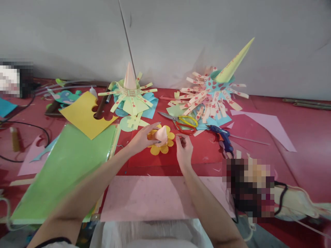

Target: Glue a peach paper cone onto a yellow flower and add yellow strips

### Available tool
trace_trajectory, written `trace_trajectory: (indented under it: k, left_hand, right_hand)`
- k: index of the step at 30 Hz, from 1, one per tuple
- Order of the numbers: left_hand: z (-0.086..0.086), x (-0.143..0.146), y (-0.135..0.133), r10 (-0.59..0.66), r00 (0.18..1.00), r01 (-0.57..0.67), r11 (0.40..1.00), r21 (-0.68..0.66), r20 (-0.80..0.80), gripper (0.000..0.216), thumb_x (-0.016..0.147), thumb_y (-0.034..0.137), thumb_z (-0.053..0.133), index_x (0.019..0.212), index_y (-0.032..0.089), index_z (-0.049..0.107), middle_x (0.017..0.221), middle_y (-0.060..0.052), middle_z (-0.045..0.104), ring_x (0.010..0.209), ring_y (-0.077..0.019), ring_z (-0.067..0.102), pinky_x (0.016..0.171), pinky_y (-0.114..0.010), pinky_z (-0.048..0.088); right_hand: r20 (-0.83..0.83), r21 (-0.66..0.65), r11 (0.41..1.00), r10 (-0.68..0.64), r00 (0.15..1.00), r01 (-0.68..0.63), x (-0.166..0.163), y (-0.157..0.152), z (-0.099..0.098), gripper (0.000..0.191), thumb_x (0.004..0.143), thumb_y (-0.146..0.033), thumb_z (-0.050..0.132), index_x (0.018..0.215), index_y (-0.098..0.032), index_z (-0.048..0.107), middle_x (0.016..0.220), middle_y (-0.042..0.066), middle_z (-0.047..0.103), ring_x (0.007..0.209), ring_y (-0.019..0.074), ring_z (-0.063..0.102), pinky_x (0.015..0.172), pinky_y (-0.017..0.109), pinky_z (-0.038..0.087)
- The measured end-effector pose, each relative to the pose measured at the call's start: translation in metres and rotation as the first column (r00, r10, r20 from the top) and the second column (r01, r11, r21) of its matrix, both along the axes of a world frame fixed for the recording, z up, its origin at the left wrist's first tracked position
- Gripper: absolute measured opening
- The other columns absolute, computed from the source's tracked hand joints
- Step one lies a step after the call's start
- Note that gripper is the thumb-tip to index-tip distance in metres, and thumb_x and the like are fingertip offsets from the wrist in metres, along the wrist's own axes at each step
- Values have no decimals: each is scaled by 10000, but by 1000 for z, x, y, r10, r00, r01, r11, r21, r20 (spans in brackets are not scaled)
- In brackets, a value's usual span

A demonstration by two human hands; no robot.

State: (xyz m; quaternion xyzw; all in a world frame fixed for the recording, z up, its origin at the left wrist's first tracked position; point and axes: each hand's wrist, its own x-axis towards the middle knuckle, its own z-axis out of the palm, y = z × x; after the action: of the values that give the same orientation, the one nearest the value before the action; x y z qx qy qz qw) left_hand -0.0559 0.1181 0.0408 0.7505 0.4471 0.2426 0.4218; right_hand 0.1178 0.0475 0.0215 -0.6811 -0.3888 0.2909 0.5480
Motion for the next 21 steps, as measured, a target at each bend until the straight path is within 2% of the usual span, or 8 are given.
trace_trajectory:
  k: [4,8,14,18,21]
  left_hand:
    - [2,6,-1,78,997,-76,993,92,-14,573,706,233,661,1249,278,487,1161,-24,601,1122,-213,519,988,-390,396]
    - [6,10,-4,164,979,-145,977,155,-119,537,695,266,694,1202,259,519,1144,-30,593,1080,-226,529,953,-396,415]
    - [3,18,-12,157,967,-123,977,173,-201,733,644,398,751,1280,222,432,1278,-72,519,1200,-263,465,1008,-418,379]
    - [-1,24,-13,162,962,-125,977,171,-222,703,676,393,729,1288,213,431,1224,-68,575,1174,-274,497,1060,-445,325]
    - [-3,26,-11,173,962,-138,976,170,-213,636,711,346,701,1283,253,438,1195,-30,606,1147,-250,528,1098,-441,278]
  right_hand:
    - [9,16,1000,-8,1000,8,0,0,1,202,815,-364,520,865,-183,594,766,2,602,659,120,515,636,249,415]
    - [23,19,1000,-2,1000,1,0,-1,0,216,820,-375,512,868,-182,595,792,14,621,673,125,523,649,255,419]
    - [-1,15,1000,24,1000,-24,-1,-1,-2,213,819,-367,515,876,-177,592,788,14,616,685,129,538,659,259,427]
    - [-5,14,999,36,999,-36,-2,-2,-1,211,818,-370,516,875,-180,588,804,16,621,691,128,537,665,260,425]
    - [-8,-5,999,41,999,-41,-3,-2,0,206,819,-370,516,870,-184,589,794,12,619,668,123,523,648,255,417]
